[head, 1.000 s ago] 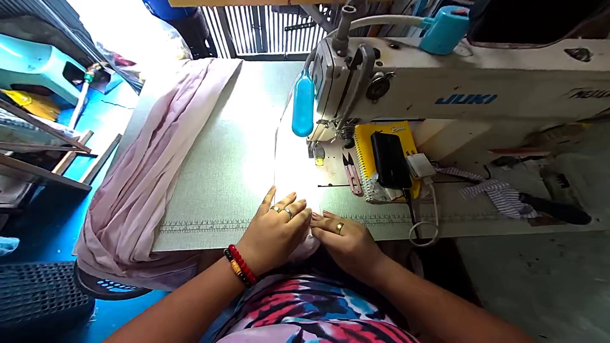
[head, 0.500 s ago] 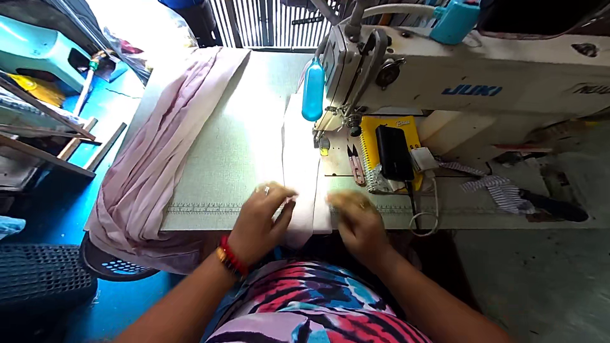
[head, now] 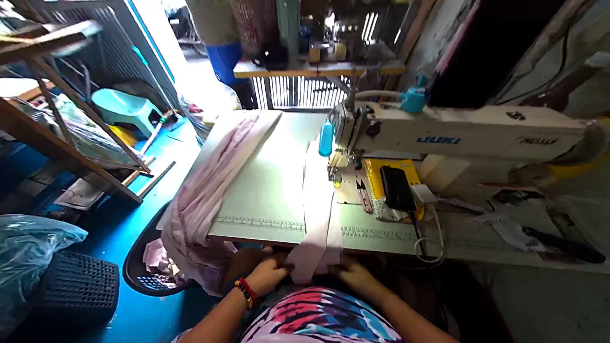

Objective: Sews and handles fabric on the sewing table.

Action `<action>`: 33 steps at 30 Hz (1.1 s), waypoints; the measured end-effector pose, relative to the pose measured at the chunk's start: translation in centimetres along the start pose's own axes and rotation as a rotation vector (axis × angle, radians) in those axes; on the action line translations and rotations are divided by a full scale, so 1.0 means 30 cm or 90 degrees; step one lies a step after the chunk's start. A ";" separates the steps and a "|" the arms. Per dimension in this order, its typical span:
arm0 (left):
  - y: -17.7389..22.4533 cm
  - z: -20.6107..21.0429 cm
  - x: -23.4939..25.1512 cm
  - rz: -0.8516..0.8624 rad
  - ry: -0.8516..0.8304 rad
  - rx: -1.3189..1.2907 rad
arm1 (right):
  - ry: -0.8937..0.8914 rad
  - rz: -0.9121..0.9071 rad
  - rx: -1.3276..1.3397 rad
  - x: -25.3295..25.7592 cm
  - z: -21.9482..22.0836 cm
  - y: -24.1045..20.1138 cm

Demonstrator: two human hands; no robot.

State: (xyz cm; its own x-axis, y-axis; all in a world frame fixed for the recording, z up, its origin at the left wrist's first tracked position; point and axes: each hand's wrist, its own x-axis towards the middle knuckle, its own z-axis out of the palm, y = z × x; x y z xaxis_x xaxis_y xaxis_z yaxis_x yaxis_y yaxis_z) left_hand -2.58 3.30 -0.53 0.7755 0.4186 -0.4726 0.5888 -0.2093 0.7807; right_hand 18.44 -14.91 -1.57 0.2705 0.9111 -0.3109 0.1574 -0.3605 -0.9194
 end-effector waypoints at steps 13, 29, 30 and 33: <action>0.259 -0.268 -0.543 0.336 0.283 0.369 | -0.247 -0.427 -0.115 -0.148 0.156 -0.485; 0.114 -0.214 -0.600 0.284 0.367 0.366 | -0.125 -0.682 -0.294 -0.069 0.341 -0.536; 0.099 -0.203 -0.602 0.299 0.396 0.352 | -0.033 -0.706 -0.332 -0.044 0.317 -0.527; 0.076 -0.175 -0.594 0.342 0.450 0.324 | 0.067 -0.704 -0.387 0.016 0.278 -0.532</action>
State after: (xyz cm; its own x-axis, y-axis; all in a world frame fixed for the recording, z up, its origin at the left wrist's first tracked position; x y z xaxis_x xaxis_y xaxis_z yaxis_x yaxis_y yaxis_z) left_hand -16.26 0.02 11.81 0.7508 0.5492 0.3669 0.3573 -0.8050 0.4737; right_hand 8.14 -7.05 10.95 -0.2137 0.7735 0.5967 0.7493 0.5218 -0.4079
